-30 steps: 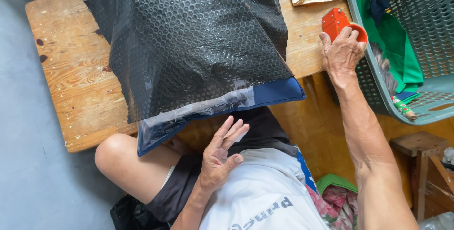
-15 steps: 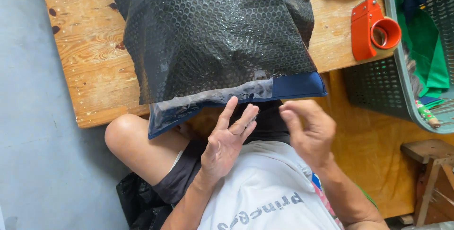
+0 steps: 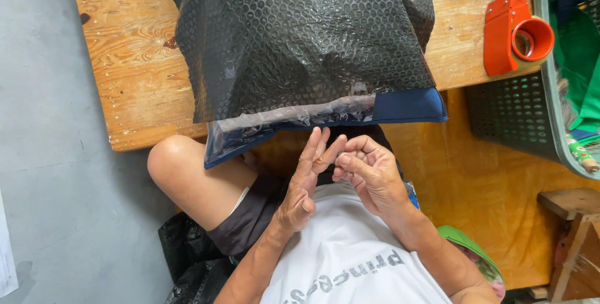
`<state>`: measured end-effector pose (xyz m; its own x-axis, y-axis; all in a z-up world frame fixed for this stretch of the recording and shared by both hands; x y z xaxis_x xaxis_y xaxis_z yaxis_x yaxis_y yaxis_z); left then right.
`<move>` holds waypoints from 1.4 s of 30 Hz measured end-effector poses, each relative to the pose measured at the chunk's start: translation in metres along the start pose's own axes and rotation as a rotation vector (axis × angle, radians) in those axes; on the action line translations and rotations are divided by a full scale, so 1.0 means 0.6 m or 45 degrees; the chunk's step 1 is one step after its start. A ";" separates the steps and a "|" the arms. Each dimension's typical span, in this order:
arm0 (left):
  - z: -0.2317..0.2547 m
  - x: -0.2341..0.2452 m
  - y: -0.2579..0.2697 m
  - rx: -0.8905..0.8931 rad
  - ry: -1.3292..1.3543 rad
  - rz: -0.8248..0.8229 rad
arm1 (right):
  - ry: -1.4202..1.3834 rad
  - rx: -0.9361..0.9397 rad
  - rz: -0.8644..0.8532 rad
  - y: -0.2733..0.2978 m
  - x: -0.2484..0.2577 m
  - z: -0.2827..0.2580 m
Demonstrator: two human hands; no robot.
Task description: The person wraps a rectangular item in black bubble wrap and secures it with clear packing tape. They use a red tape dispenser to apply tape to the seams and edges, smoothing the wrap to ensure a tight seal.
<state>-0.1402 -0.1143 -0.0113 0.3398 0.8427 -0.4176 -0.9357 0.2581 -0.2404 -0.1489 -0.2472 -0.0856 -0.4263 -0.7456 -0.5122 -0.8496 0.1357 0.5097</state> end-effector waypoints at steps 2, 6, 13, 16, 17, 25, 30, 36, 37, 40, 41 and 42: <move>0.003 0.007 -0.001 -0.056 -0.101 -0.010 | 0.019 -0.048 0.018 0.010 -0.011 -0.008; -0.008 0.023 0.018 -0.255 -0.342 0.006 | 0.065 -0.145 0.050 0.029 -0.017 -0.010; 0.009 0.080 -0.002 -0.368 -0.483 0.202 | 0.092 -0.142 -0.042 0.054 -0.008 -0.026; 0.022 0.100 -0.005 -0.281 -0.508 0.349 | 0.175 -0.017 -0.108 0.060 -0.012 -0.034; 0.032 0.093 -0.008 -0.198 -0.460 0.410 | 0.285 0.167 -0.087 0.061 -0.015 -0.048; 0.005 0.043 0.009 0.299 -0.073 0.728 | 0.527 0.538 -0.074 0.051 -0.026 -0.056; 0.032 0.052 0.007 -0.002 -0.477 0.839 | 0.698 0.652 -0.036 0.061 -0.055 -0.087; 0.051 0.046 -0.002 -0.151 -0.519 0.802 | 0.572 0.657 -0.089 0.037 -0.051 -0.098; 0.054 0.045 -0.002 -0.154 -0.519 0.801 | 0.572 0.660 -0.090 0.037 -0.057 -0.102; 0.058 0.039 -0.005 -0.147 -0.477 0.762 | 0.529 0.612 -0.164 0.033 -0.073 -0.103; 0.057 0.037 -0.005 -0.127 -0.428 0.761 | 0.508 0.571 -0.153 0.027 -0.071 -0.098; 0.056 0.036 -0.005 -0.106 -0.379 0.759 | 0.487 0.529 -0.141 0.022 -0.070 -0.094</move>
<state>-0.1333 -0.0811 0.0100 -0.2847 0.9273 -0.2431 -0.9407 -0.3190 -0.1154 -0.1248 -0.2510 -0.0184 -0.2507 -0.9425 -0.2210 -0.9665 0.2305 0.1134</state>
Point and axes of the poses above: each hand's wrist, its own y-axis away from the middle knuckle, its own x-axis out of the back of the hand, z = x × y, the point moved 8 cm from there along -y, towards the middle knuckle, and after that the axes turned 10 degrees about z, right-handed, at the moved point
